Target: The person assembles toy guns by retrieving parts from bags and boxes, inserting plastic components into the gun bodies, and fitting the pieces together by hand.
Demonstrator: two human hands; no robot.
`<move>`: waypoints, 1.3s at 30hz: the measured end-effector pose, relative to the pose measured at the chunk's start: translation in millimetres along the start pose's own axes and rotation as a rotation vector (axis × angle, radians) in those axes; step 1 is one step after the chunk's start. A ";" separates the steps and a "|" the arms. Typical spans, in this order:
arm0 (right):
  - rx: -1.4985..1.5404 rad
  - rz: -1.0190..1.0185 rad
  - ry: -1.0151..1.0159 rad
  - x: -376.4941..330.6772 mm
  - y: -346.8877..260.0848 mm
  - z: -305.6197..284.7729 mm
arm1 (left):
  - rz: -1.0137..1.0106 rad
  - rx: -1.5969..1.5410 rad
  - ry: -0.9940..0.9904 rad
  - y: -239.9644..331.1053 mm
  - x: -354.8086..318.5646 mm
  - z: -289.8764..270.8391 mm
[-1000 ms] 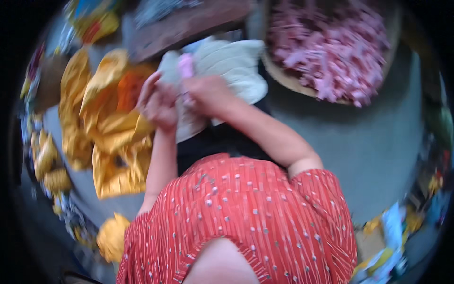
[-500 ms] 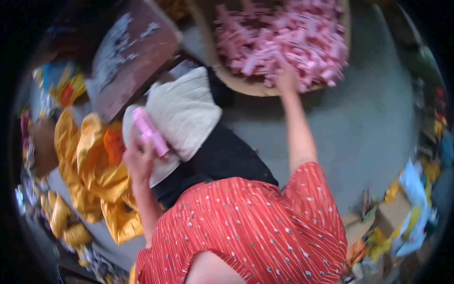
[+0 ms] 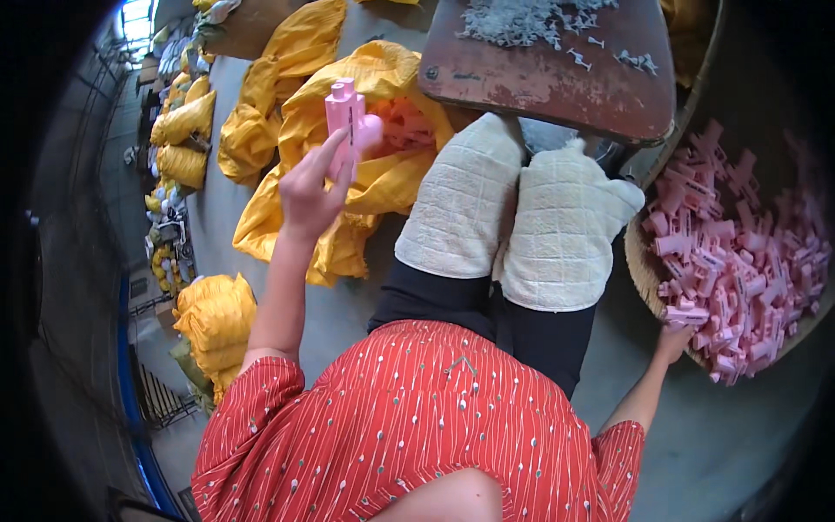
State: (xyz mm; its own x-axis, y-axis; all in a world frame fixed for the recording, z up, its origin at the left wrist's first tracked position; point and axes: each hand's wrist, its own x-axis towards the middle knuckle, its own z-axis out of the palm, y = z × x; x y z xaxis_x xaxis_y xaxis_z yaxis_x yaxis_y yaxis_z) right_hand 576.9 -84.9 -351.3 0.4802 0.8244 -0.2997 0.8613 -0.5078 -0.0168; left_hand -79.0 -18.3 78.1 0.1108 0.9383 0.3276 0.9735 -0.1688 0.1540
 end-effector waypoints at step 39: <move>0.738 -1.110 0.223 -26.4 -453.9 -286.8 | -0.335 -0.828 -0.213 80.5 11.9 83.4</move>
State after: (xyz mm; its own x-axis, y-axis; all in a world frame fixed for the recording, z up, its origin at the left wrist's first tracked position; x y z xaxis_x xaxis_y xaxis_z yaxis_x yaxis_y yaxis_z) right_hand 220.9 195.6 -62.2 -0.3278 0.8712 0.3654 0.5539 0.4905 -0.6727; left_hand 17.4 4.5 16.7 -0.0371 0.9991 -0.0204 0.5166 0.0366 0.8555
